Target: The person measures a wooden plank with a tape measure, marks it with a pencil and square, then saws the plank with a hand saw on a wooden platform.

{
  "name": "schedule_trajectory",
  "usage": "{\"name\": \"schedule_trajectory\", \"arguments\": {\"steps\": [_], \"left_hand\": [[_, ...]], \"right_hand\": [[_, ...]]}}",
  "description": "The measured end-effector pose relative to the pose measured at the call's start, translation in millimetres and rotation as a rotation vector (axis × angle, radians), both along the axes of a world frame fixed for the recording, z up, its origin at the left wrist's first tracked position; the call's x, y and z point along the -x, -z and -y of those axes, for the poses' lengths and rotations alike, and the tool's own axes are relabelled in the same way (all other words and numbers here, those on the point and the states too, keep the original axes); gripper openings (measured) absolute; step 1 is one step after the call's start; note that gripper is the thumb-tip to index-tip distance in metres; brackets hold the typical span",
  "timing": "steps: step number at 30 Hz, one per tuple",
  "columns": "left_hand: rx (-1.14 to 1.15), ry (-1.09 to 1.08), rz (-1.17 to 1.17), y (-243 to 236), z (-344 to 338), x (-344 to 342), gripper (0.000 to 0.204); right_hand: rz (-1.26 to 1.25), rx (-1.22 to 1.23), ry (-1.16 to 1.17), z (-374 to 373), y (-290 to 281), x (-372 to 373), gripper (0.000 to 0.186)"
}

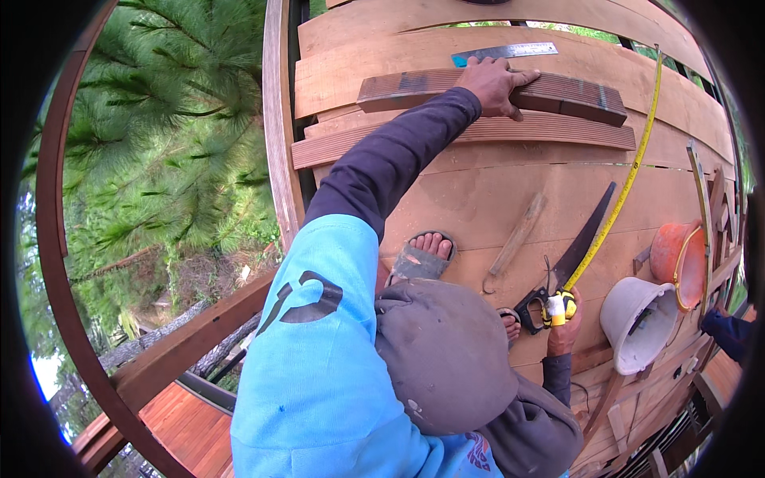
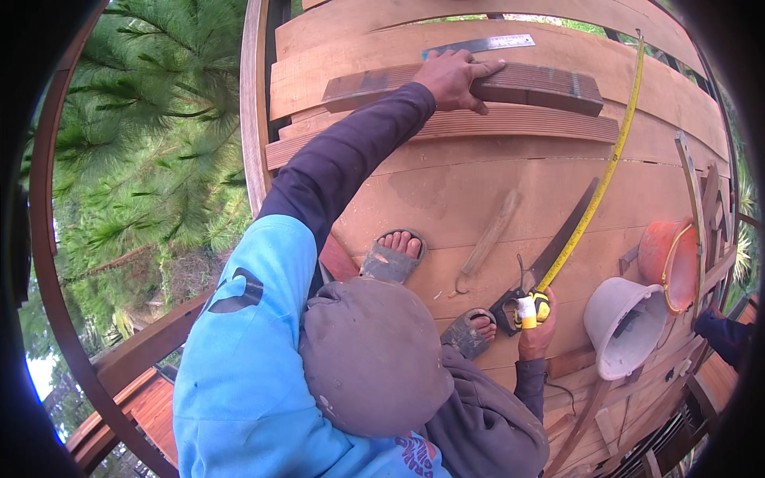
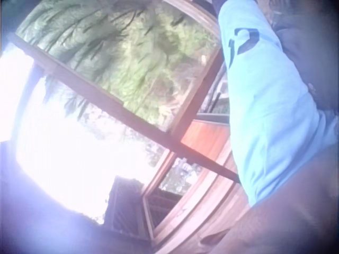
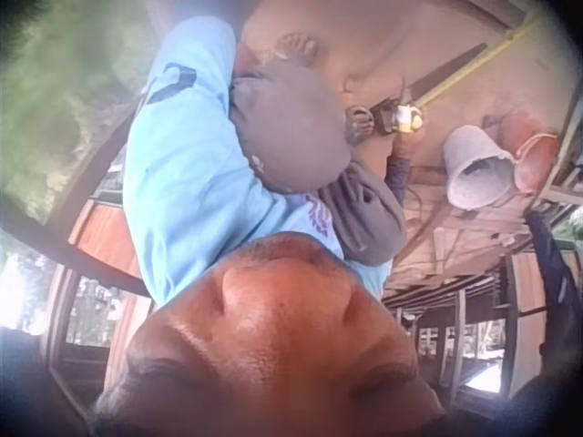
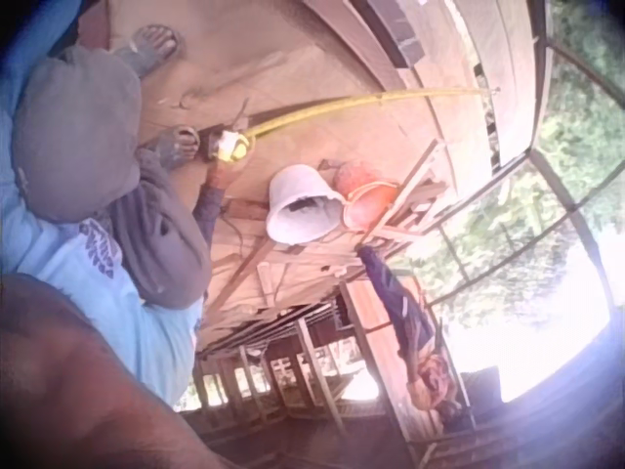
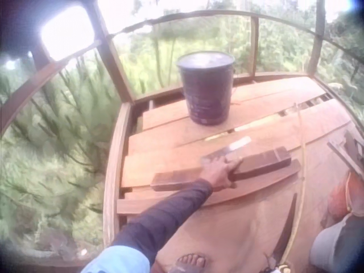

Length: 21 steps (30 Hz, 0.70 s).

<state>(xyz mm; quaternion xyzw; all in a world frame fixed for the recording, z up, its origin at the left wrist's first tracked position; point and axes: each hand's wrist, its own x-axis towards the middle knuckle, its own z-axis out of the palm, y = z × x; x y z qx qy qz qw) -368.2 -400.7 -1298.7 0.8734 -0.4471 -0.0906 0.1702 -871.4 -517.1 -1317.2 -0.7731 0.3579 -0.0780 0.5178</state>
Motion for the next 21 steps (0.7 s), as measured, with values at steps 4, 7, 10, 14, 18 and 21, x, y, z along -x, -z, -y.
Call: {"name": "schedule_trajectory", "arguments": {"steps": [4, 7, 10, 14, 18, 21], "left_hand": [[-0.088, 0.008, 0.122, 31, -6, -18, 0.089], [-0.127, -0.002, 0.151, 47, -5, -32, 0.088], [-0.138, -0.014, 0.140, 64, -17, -45, 0.088], [-0.131, -0.041, 0.201, 94, -27, -54, 0.089], [-0.135, -0.082, 0.159, 102, -30, -48, 0.087], [-0.145, -0.138, 0.165, 102, -54, -53, 0.083]], "right_hand": [[-0.048, -0.070, -0.014, -2, -3, -5, 0.062], [-0.048, -0.016, -0.045, 1, 4, 1, 0.063], [-0.086, -0.053, -0.024, -7, -7, -10, 0.065], [-0.088, -0.024, -0.041, -7, -4, -10, 0.066], [-0.133, -0.035, -0.021, -5, -6, -10, 0.063], [-0.140, -0.011, -0.088, -5, -21, -33, 0.061]]}}
